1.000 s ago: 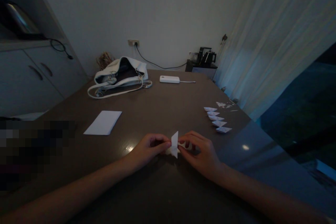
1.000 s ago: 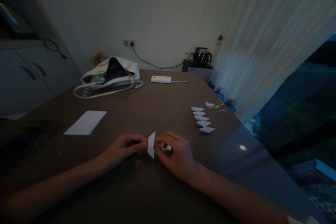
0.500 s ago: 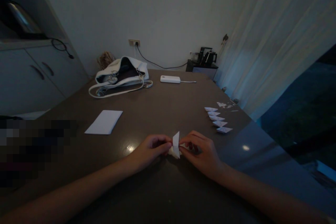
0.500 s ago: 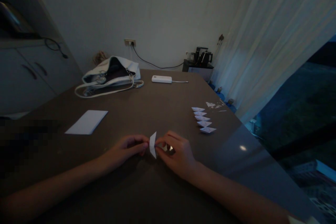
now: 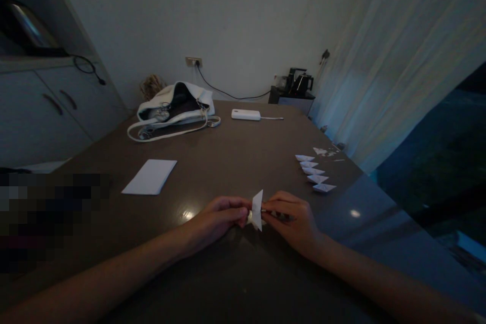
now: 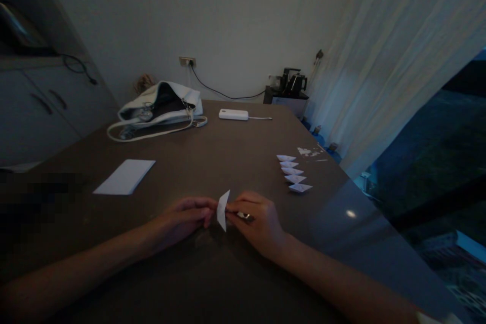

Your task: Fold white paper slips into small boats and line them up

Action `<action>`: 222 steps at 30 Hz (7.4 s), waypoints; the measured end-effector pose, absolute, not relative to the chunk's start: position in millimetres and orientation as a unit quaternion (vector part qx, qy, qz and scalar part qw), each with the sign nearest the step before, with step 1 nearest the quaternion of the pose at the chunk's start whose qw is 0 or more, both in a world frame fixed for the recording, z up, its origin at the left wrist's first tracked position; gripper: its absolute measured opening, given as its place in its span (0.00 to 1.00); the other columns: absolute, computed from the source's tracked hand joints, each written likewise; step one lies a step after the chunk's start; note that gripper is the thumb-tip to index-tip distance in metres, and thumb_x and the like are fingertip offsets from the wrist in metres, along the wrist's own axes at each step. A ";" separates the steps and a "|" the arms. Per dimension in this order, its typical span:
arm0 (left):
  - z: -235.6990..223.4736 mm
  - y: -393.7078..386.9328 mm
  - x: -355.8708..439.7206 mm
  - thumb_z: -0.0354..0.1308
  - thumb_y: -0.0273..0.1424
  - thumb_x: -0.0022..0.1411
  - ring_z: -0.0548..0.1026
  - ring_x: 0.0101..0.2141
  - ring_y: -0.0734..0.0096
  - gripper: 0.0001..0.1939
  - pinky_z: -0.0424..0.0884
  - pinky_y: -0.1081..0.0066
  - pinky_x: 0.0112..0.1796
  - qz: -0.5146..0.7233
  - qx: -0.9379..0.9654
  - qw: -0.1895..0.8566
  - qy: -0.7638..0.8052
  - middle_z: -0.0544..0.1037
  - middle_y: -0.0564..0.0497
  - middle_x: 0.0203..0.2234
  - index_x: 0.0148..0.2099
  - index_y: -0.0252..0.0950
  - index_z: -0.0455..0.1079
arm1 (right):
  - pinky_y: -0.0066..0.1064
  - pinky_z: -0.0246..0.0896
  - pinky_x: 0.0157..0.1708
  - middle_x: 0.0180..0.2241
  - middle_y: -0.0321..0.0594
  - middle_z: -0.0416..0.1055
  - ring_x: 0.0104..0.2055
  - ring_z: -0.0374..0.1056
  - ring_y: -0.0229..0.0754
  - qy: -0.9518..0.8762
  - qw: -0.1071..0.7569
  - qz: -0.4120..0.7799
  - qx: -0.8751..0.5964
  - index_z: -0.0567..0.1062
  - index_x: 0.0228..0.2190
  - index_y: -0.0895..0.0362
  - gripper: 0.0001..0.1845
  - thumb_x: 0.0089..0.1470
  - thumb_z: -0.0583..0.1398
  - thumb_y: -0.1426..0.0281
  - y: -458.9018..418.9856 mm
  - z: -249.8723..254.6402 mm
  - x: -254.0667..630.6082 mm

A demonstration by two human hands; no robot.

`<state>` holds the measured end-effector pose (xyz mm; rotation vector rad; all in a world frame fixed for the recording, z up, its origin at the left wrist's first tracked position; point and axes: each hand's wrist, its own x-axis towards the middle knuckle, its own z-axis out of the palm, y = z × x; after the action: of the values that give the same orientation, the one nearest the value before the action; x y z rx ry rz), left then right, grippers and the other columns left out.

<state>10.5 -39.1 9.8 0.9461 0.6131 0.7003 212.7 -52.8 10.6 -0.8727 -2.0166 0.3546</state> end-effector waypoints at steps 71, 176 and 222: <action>13.2 -36.7 8.3 0.57 0.48 0.57 0.65 0.28 0.73 0.20 0.60 0.73 0.33 0.220 0.610 0.687 0.328 0.67 0.55 0.23 0.30 0.34 0.70 | 0.26 0.66 0.28 0.29 0.39 0.75 0.29 0.71 0.37 -0.715 0.408 0.424 -0.376 0.77 0.35 0.57 0.10 0.53 0.62 0.64 -56.2 12.7 205.6; 14.4 -18.5 -6.0 0.53 0.44 0.59 0.73 0.26 0.70 0.18 0.69 0.72 0.29 0.327 0.681 0.469 0.458 0.76 0.50 0.24 0.34 0.34 0.72 | 0.26 0.56 0.25 0.25 0.35 0.71 0.25 0.63 0.35 -0.765 0.353 0.229 -0.488 0.79 0.29 0.56 0.06 0.52 0.62 0.67 -21.5 52.0 263.1; 2.6 -12.8 -10.3 0.51 0.48 0.59 0.72 0.28 0.67 0.20 0.68 0.72 0.31 0.260 0.721 0.432 0.476 0.76 0.50 0.25 0.34 0.37 0.74 | 0.30 0.62 0.28 0.31 0.40 0.76 0.30 0.70 0.40 -0.653 0.402 0.125 -0.630 0.77 0.35 0.57 0.11 0.53 0.60 0.64 -58.8 13.7 399.6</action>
<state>-10.3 -12.8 2.6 1.7963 1.1870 0.6486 399.6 -58.8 13.7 -1.5914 -1.6492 0.3164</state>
